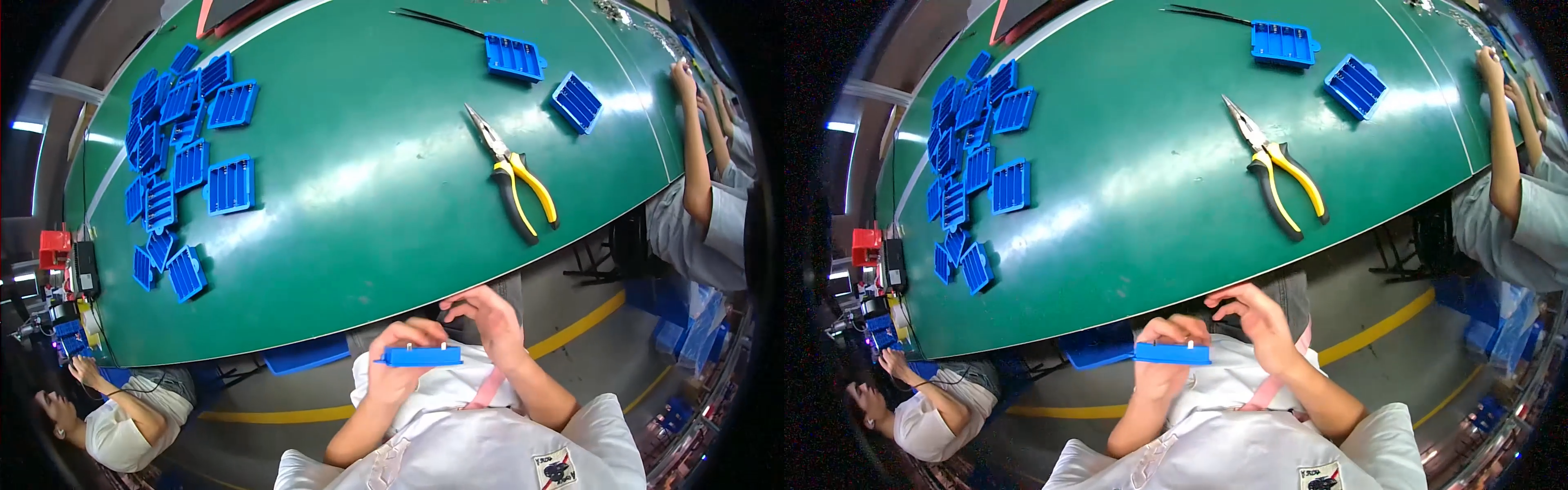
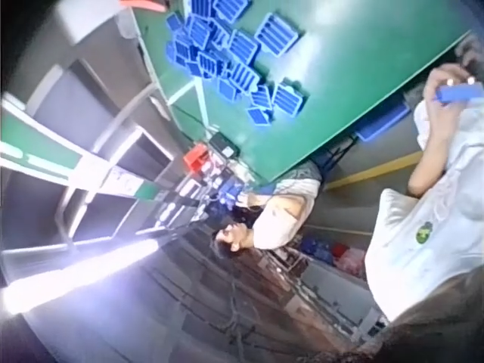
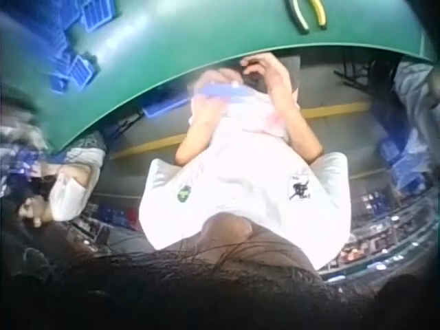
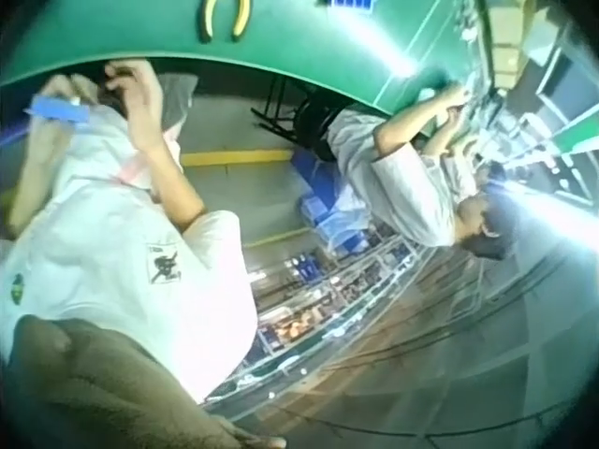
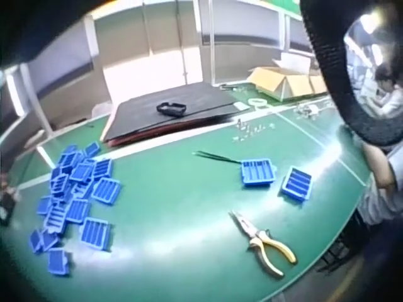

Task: Assemble small metal components into blue plastic fixtures using pliers on a factory workbench.

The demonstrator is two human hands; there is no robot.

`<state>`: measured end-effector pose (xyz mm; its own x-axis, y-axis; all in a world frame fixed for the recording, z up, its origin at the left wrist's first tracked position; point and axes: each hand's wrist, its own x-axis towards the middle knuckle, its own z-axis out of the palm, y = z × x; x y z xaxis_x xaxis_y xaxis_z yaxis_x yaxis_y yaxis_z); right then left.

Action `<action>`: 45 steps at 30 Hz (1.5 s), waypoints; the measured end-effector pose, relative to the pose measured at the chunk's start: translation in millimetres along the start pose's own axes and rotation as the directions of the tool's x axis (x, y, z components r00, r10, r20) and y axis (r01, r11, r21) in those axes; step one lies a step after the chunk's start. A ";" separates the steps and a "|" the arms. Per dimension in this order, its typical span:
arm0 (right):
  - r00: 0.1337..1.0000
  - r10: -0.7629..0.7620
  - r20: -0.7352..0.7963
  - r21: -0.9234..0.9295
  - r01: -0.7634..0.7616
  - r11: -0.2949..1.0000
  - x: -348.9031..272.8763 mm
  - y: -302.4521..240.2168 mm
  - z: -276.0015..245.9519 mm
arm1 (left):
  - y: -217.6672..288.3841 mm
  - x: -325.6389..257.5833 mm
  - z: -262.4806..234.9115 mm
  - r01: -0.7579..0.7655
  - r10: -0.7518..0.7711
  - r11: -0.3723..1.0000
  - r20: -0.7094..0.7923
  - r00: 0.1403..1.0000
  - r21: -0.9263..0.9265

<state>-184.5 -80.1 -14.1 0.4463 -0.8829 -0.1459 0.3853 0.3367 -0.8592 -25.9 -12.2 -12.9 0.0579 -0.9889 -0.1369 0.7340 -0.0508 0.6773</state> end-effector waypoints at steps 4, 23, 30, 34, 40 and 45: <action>0.996 -0.072 0.061 -0.095 0.077 0.992 3.0 5.3 11.3 | -20.8 9.4 5.4 -0.046 0.030 0.996 -0.196 0.980 -0.080; 0.993 -0.094 0.068 -0.156 0.104 0.982 34.0 30.3 18.8 | -11.6 2.4 -30.3 -0.139 0.255 0.898 -0.238 0.937 0.417; 0.987 -0.157 0.017 -0.228 0.157 0.961 32.8 39.2 22.1 | -22.2 15.9 -35.1 -0.218 0.370 0.769 -0.141 0.918 0.601; 0.968 -0.248 -0.032 -0.314 0.226 0.922 31.9 39.3 28.0 | -29.4 14.0 -25.6 -0.129 0.375 0.768 -0.276 0.885 0.627; 0.978 -0.202 -0.044 -0.317 0.178 0.932 26.8 33.6 28.0 | -23.2 11.5 -17.9 -0.097 0.313 0.833 -0.319 0.894 0.545; 0.979 -0.058 0.197 -0.303 0.117 0.946 22.4 8.2 21.7 | -27.9 -16.8 -44.5 0.072 0.111 0.874 -0.341 0.933 0.481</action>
<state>-153.9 -90.0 -13.8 0.5734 -0.8192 0.0039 0.1723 0.1159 -0.9782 -17.3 12.0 -61.6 0.3666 -0.8810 -0.2991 0.3197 -0.1826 0.9297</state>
